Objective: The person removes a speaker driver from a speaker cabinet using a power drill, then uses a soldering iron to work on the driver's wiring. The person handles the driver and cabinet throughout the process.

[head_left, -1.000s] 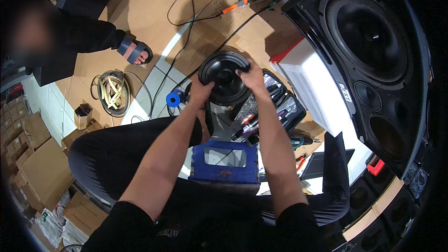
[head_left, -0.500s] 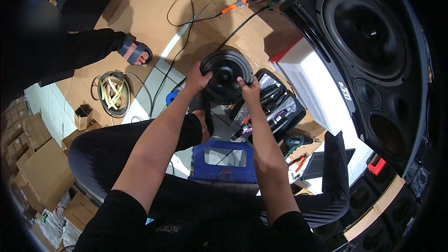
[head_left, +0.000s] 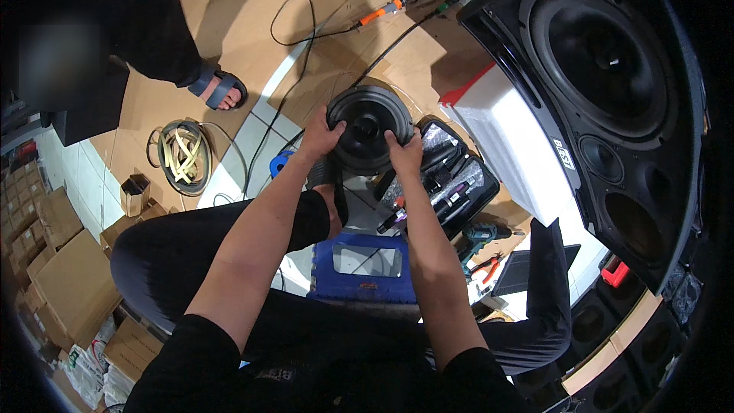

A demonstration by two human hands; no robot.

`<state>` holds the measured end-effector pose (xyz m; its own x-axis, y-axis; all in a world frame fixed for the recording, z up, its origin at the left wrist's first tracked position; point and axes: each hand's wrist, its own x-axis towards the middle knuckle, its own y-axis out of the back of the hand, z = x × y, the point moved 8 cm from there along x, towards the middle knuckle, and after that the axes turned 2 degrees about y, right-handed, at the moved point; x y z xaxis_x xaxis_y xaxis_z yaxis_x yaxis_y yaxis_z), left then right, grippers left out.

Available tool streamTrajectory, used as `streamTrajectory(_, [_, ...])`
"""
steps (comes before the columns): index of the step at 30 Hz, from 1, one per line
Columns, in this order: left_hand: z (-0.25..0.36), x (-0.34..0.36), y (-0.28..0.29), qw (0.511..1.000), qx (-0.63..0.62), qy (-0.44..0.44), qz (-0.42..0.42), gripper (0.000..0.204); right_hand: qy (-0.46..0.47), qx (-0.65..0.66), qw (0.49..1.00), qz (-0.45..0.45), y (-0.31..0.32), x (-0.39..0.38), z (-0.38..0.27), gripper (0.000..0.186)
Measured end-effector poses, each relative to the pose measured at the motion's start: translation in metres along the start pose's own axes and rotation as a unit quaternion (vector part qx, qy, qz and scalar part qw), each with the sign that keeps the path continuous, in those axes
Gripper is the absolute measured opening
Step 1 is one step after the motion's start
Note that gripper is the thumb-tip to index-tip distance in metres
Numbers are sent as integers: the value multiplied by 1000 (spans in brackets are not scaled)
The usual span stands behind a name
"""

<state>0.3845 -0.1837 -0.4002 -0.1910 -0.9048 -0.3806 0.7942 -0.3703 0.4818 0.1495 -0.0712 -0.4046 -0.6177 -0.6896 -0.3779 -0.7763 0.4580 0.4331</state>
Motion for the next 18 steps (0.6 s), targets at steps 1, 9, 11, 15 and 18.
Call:
streamTrajectory(1, [-5,3,-1,1000,-15,-6,-10,48,0,-19,1000,-4,-1,0,-3,50])
streamTrajectory(9, [4,-1,-2,1000,15,7,11,47,-14,10,1000,-12,-2,3,6,51])
streamTrajectory(11, [10,-2,-2,1000,7,3,8,47,-29,1,1000,0,-1,4,4,52])
streamTrajectory(15, [-18,7,-4,996,-80,-41,-6,45,-22,26,999,-22,-9,5,11,65])
streamTrajectory(18, [-3,2,-12,999,-35,26,-32,43,-49,29,998,-22,-2,4,27,67])
